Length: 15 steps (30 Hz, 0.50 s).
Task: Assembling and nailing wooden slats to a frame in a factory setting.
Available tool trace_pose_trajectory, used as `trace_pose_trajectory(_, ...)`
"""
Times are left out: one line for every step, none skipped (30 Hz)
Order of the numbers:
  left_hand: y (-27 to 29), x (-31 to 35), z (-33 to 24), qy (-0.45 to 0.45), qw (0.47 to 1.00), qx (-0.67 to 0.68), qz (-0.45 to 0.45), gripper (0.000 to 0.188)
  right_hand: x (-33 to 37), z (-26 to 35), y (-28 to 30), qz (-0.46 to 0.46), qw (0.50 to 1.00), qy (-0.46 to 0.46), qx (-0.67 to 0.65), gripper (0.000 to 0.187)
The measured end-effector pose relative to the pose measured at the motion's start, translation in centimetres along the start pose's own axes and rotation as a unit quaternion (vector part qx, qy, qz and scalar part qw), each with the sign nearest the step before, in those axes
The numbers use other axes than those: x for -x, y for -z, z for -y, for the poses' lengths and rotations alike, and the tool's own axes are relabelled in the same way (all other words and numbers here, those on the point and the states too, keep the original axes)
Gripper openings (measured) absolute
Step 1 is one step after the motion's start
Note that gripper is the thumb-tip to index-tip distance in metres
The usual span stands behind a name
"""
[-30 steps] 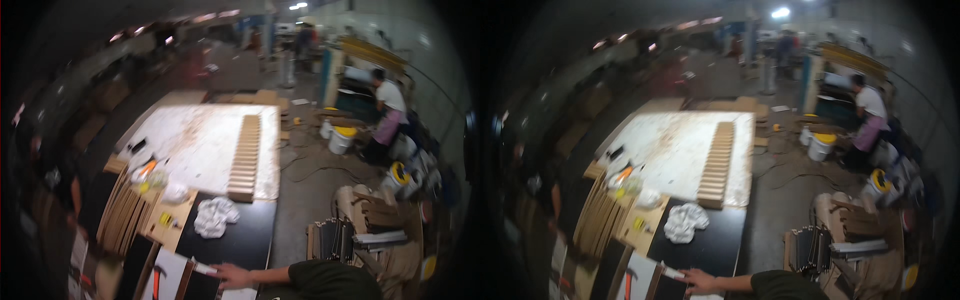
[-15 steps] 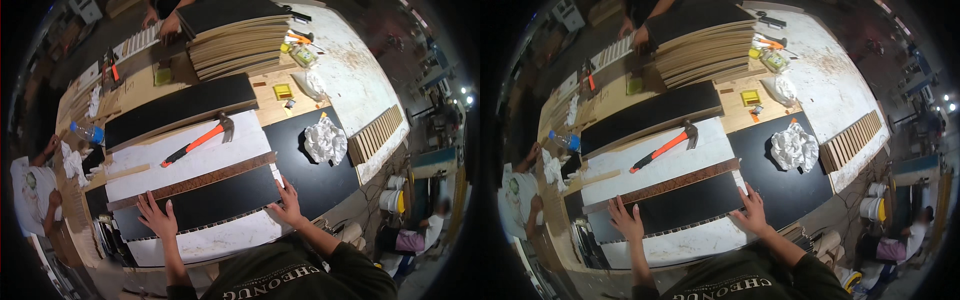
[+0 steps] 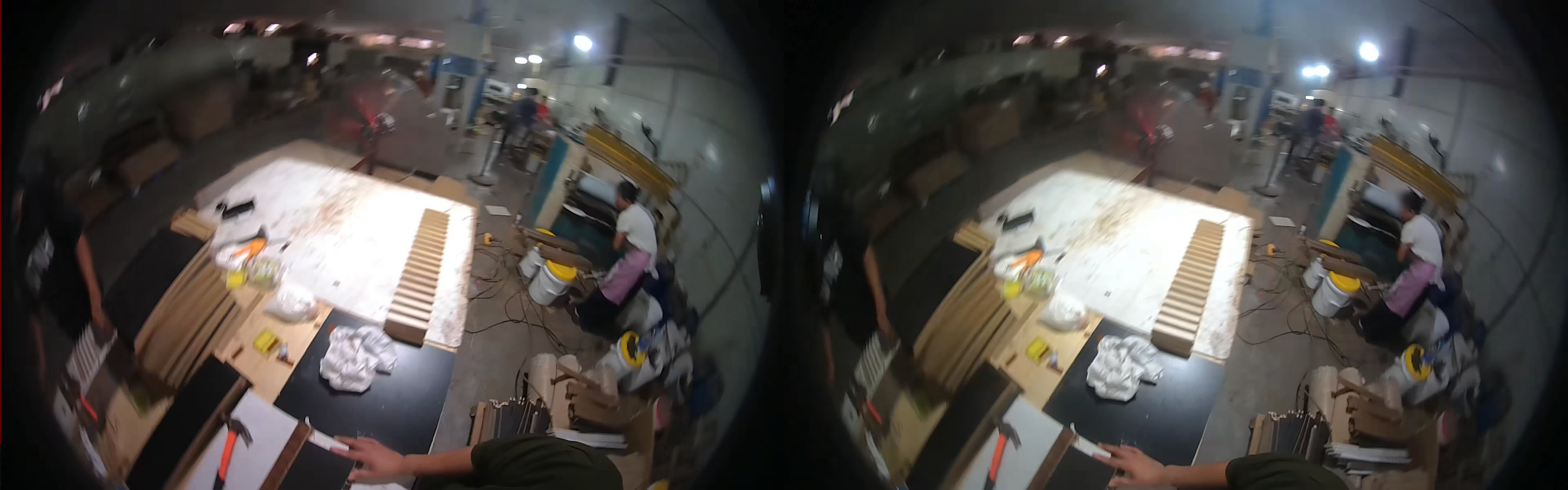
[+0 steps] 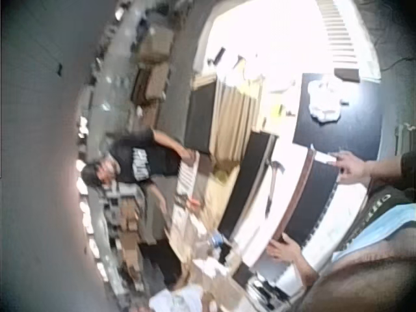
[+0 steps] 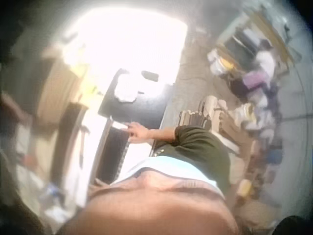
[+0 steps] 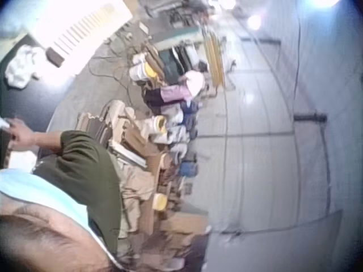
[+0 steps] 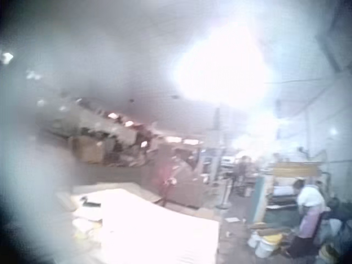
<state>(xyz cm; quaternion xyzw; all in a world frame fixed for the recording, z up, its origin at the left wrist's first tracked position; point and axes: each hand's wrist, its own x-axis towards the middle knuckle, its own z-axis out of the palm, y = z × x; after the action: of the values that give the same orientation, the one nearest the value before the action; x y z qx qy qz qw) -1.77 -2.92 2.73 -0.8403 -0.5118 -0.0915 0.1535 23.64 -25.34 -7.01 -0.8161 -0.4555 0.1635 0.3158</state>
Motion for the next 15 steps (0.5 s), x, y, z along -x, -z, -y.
trace_pose_trajectory(0.3, -0.5, -0.6, 0.024, 0.984, 0.173, -0.031, 0.063, 0.2, -0.4, -0.6, -0.048, 0.999, 0.021, -0.006, 0.069)
trace_pose_trajectory(0.2, -1.5, -1.4, 0.009, 0.981, 0.188, -0.053, 0.063, 0.4, -0.8, -0.8, -0.093, 0.994, 0.046, -0.016, 0.067)
trace_pose_trajectory(-0.8, -1.7, -1.5, -0.008, 0.982, 0.176, -0.068, 0.064, 0.4, -0.7, -0.5, -0.109, 0.993, 0.051, -0.01, 0.067)
trace_pose_trajectory(-1.8, -1.6, -1.2, -0.019, 0.984, 0.158, -0.08, 0.064, 0.5, -0.6, -0.3, -0.075, 0.995, 0.03, -0.058, 0.071)
trace_pose_trajectory(-2.8, -1.2, -0.7, -0.024, 0.986, 0.136, -0.09, 0.065, 0.6, -0.4, -0.4, -0.033, 0.993, 0.013, -0.108, 0.074)
trace_pose_trajectory(-3.4, 0.0, 0.5, -0.018, 0.99, 0.105, -0.095, 0.065, 0.9, 0.6, 0.3, -0.024, 0.993, 0.029, -0.111, 0.074)
trace_pose_trajectory(-3.5, 0.9, 1.8, -0.008, 0.993, 0.069, -0.096, 0.065, 0.8, 1.9, 1.7, -0.045, 0.995, 0.039, -0.076, 0.071)
trace_pose_trajectory(-2.3, 1.3, 2.2, -0.051, 0.988, 0.069, -0.127, 0.061, 1.0, 2.7, 2.1, -0.06, 0.996, 0.053, -0.045, 0.068)
trace_pose_trajectory(-0.4, 1.5, 2.1, -0.016, 0.996, 0.067, -0.052, 0.061, 0.7, 0.2, -0.3, -0.072, 0.994, 0.075, -0.035, 0.071)
trace_pose_trajectory(0.1, 1.9, 2.2, 0.037, 0.997, 0.066, 0.027, 0.06, 0.7, 0.3, 0.0, -0.025, 0.999, 0.028, -0.035, 0.069)
trace_pose_trajectory(-3.2, 1.9, 3.4, -0.002, 0.992, 0.112, -0.056, 0.061, 0.3, -1.3, -1.3, -0.065, 0.995, 0.063, -0.031, 0.064)
trace_pose_trajectory(-0.6, 1.0, 2.1, 0.045, 0.992, 0.113, 0.013, 0.059, 0.2, -2.5, -2.2, -0.06, 0.997, 0.043, -0.035, 0.061)
trace_pose_trajectory(-8.7, 1.6, 4.5, 0.026, 0.984, 0.173, -0.032, 0.073, 0.3, -2.0, -1.4, -0.054, 0.994, 0.019, -0.09, 0.058)
trace_pose_trajectory(-9.9, 1.6, 3.2, 0.059, 0.983, 0.165, -0.054, 0.072, 0.6, -3.2, -2.3, -0.082, 0.984, -0.023, -0.159, 0.056)
trace_pose_trajectory(-7.3, 0.9, 2.3, 0.081, 0.985, 0.156, 0.004, 0.07, 0.4, -1.8, -0.9, -0.05, 0.989, -0.07, -0.12, 0.05)
